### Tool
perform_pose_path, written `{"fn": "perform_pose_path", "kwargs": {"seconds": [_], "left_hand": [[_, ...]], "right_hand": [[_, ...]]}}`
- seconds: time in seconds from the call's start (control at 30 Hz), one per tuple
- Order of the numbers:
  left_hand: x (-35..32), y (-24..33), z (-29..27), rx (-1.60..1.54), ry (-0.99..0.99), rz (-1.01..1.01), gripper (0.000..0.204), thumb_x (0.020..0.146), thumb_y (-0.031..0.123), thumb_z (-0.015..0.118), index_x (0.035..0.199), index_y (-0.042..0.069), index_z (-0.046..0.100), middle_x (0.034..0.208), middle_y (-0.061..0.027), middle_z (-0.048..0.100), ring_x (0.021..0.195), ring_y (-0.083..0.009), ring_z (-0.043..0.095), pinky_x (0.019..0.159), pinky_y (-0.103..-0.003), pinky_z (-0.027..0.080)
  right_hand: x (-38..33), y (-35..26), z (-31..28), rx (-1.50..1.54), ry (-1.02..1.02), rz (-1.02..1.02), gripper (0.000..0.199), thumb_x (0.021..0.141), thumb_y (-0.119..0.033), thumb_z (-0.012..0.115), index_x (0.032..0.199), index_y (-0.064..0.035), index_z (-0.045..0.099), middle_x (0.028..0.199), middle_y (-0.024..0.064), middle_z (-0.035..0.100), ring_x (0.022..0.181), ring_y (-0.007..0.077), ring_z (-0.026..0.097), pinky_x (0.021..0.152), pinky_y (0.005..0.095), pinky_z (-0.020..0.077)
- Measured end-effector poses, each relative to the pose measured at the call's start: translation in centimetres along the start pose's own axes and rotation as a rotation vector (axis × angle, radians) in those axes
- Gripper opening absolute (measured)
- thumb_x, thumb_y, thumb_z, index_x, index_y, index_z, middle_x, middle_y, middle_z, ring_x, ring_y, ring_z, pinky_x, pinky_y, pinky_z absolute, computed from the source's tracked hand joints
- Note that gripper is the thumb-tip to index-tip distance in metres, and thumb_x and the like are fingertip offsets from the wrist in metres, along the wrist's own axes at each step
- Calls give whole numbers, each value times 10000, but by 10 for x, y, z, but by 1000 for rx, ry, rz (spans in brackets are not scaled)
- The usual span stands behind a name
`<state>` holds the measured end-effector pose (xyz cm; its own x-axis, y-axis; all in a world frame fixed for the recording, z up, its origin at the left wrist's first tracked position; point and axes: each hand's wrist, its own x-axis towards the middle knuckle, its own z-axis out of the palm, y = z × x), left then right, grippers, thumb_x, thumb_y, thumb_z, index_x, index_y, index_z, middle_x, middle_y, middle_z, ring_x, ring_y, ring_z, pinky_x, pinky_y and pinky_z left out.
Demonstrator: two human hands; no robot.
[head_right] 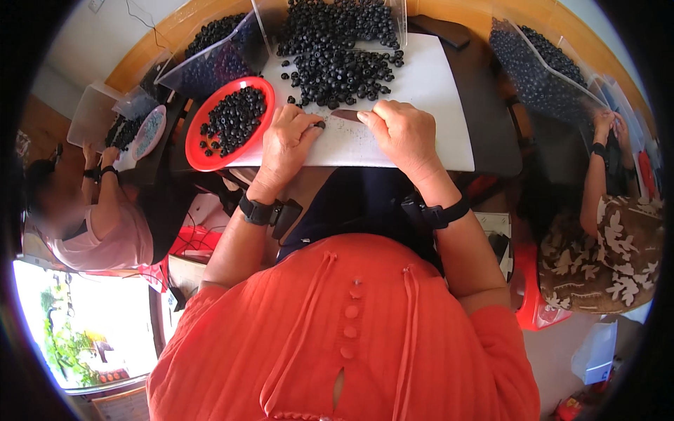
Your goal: Manually trimming flash or excess material from small black rubber or plastic parts using a knife.
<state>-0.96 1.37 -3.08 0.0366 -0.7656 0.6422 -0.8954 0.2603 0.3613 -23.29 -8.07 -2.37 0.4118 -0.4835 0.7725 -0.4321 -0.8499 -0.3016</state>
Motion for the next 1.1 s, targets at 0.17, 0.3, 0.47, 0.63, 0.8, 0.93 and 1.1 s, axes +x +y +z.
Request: {"fn": "perform_pose_path", "kwargs": {"seconds": [0.17, 0.3, 0.47, 0.63, 0.8, 0.93, 1.1], "left_hand": [[4, 1, 0, -9, -18, -4, 188, 853, 107, 756, 1032, 60, 783, 937, -98, 623, 938, -302, 608, 808, -415, 519], [4, 1, 0, -13, -16, -15, 189, 846, 94, 764, 1030, 60, 784, 930, -98, 624, 933, -299, 608, 804, -411, 518], [5, 4, -4, -29, -43, -31, 187, 844, 90, 767, 1027, 57, 782, 941, -98, 621, 925, -298, 603, 798, -409, 518], [7, 10, -8, -24, -73, -13, 173, 839, 78, 763, 1006, 35, 767, 946, -101, 609, 919, -301, 601, 787, -408, 518], [7, 13, -10, 33, -50, 17, 173, 817, 49, 758, 986, 16, 747, 943, -106, 603, 908, -311, 599, 773, -416, 516], [10, 12, -8, 31, -62, 21, 193, 804, 32, 761, 996, 18, 748, 949, -109, 611, 909, -312, 601, 771, -415, 518], [8, 5, -3, -97, -68, -51, 211, 798, 31, 772, 1007, 20, 745, 947, -105, 625, 914, -301, 610, 777, -403, 517]], "right_hand": [[2, 5, 2, 43, 11, 7, 335, 958, -311, 717, 725, -95, 612, 627, 66, 597, 577, 264, 616, 516, 410, 453], [4, 3, 0, 64, 22, 13, 318, 950, -291, 729, 728, -94, 616, 622, 62, 589, 578, 256, 608, 516, 406, 449], [3, 0, -2, 66, 2, -15, 310, 938, -264, 748, 727, -84, 611, 619, 56, 580, 574, 240, 593, 511, 393, 439], [2, 0, -3, 79, -7, -17, 287, 930, -238, 762, 739, -78, 620, 615, 49, 568, 564, 227, 572, 507, 381, 428], [3, -1, -3, 99, -17, 2, 260, 920, -209, 778, 753, -74, 631, 622, 46, 567, 560, 221, 559, 503, 377, 421], [4, 0, -3, 98, -8, 0, 254, 925, -204, 775, 758, -73, 636, 637, 49, 583, 572, 226, 573, 513, 377, 436], [5, -2, -5, 115, -18, 18, 244, 924, -193, 776, 763, -71, 640, 653, 56, 601, 585, 232, 587, 526, 373, 452]]}}
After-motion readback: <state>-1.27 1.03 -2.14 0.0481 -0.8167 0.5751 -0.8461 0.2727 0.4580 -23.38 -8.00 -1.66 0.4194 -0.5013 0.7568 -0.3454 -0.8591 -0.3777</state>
